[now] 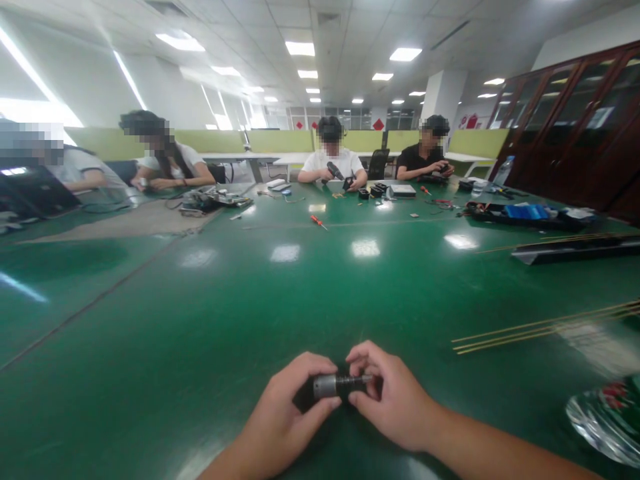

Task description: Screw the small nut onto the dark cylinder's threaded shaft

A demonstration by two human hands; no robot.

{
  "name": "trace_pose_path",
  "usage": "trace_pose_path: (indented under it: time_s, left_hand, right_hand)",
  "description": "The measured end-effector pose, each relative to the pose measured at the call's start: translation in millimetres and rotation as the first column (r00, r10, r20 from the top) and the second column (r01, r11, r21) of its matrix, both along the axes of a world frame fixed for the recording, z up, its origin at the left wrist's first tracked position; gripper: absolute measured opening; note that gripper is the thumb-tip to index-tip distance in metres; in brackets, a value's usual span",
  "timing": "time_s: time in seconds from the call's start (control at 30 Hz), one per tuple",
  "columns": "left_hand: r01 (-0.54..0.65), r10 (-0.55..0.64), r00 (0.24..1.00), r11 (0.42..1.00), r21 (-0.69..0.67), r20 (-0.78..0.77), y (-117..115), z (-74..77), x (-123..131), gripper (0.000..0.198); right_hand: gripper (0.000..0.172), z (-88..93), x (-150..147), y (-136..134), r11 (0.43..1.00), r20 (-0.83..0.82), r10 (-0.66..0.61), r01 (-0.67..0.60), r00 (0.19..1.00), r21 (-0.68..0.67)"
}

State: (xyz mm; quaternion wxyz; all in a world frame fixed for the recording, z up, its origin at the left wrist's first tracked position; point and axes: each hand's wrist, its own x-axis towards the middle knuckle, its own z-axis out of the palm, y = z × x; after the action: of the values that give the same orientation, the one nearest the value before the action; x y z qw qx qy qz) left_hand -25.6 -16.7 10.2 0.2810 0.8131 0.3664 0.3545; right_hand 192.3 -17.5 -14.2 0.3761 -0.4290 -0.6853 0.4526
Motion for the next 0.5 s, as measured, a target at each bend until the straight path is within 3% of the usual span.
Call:
trace_pose_path:
  time_s: [0.2,0.5]
  left_hand:
    - [0.016,-0.017,0.999,0.999,0.032,0.030,-0.5,-1.4,1.2,0.026]
    - [-0.102,0.105,0.994,0.993,0.064,-0.043,-3.2,-10.4,-0.3,0.028]
  right_hand:
    - [0.029,6.7,-1.3,-2.0,0.999,0.034,0.017,-0.019,0.999,0.031]
    - [0.014,11.8,1.2,-0.1,0.994,0.071,0.027,-0.034,0.997,0.101]
